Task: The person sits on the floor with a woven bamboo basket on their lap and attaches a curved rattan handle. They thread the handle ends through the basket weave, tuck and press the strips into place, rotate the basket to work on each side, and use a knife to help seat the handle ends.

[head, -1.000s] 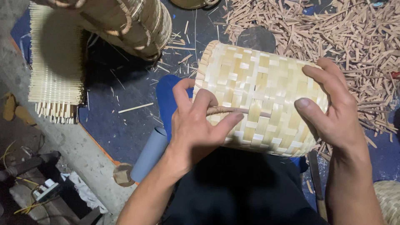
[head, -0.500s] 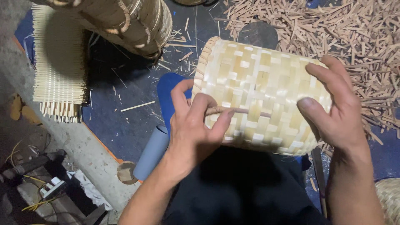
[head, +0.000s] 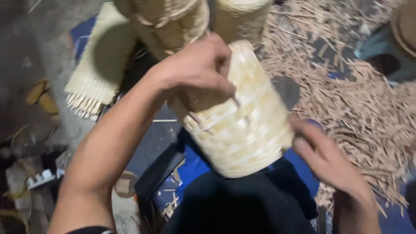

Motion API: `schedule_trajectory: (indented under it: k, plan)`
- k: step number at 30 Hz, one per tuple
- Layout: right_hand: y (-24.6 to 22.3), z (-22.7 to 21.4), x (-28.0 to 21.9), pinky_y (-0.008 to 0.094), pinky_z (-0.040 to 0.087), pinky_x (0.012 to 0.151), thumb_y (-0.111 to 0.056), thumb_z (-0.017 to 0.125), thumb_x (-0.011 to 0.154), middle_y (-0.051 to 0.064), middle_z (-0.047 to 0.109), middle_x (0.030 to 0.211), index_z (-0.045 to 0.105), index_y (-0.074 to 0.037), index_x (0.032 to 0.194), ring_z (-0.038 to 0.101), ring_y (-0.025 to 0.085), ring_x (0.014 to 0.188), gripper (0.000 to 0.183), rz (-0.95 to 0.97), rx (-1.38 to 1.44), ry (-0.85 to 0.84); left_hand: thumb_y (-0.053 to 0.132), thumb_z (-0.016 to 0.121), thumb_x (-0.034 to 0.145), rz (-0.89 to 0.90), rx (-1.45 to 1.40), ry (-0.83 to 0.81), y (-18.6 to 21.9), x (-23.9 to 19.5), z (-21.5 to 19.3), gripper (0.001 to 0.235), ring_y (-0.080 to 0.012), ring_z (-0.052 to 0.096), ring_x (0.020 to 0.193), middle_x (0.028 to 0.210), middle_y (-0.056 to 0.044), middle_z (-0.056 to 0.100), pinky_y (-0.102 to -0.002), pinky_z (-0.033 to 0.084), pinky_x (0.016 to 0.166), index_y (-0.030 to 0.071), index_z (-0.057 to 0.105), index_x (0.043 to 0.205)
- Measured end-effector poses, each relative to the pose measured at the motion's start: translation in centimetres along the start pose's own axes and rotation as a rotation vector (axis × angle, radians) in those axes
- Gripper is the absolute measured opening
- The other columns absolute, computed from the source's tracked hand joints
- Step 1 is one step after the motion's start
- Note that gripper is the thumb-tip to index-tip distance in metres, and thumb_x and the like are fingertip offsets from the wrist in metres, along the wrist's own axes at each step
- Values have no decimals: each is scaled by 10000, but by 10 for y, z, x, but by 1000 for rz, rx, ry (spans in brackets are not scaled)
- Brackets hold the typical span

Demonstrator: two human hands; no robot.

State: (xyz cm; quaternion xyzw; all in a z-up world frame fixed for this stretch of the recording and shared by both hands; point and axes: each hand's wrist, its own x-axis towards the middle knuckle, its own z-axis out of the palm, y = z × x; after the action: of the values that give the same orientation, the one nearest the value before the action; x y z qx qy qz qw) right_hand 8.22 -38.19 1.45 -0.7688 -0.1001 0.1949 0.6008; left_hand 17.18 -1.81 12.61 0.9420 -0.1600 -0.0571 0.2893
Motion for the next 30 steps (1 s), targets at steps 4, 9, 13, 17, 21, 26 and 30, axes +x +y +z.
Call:
schedule_trajectory:
  k: [4,9,13,17,21,26,30]
  plan:
    - [-43,3,32,361,562,892,-303,600,981,161,748,1085,714,-19,1244,745,260,1012,405,78,-472,-47,375,808,732,204,-48,-186,8,-9,6,379,-300,654,884,901,-142,636,-411,526,765,51,615,768]
    - [-68,15,110,371,536,826,-213,655,1038,182,717,1037,703,21,1194,703,297,950,285,-360,-610,184,362,724,865,285,-184,-219,29,-8,19,363,-267,687,844,914,-126,695,-385,527,752,58,598,1018]
    - [-17,5,148,321,489,657,-102,624,1028,84,653,826,701,-15,946,614,196,709,142,-696,-354,31,344,689,983,318,-430,-71,-15,-26,28,425,-210,707,1043,1132,-94,701,-342,561,910,42,584,1264]
    - [2,-1,134,264,383,450,-95,620,1034,14,596,673,636,-72,725,507,104,535,310,-524,-16,92,311,693,1011,208,-713,-11,-52,-43,67,462,-208,662,1159,1237,-75,673,-358,553,1011,28,603,1365]
    - [-10,-18,137,247,323,421,-143,664,1075,14,559,643,614,-78,719,466,76,505,365,-503,56,134,304,721,985,221,-799,16,-32,-27,56,465,-200,677,1027,1180,-77,687,-362,582,913,21,629,1342]
    - [2,-12,128,229,290,444,-232,684,1107,4,538,625,619,-56,744,429,52,504,409,-518,131,187,237,710,1010,291,-878,-23,-12,-26,36,411,-116,677,1072,1194,-31,705,-307,594,953,38,628,1360]
    - [6,3,112,245,317,506,-265,665,1119,-12,541,689,591,-43,748,440,58,582,439,-482,111,199,192,694,1004,268,-801,-8,-20,-40,55,366,-109,675,1060,1159,-16,691,-293,586,945,53,663,1341]
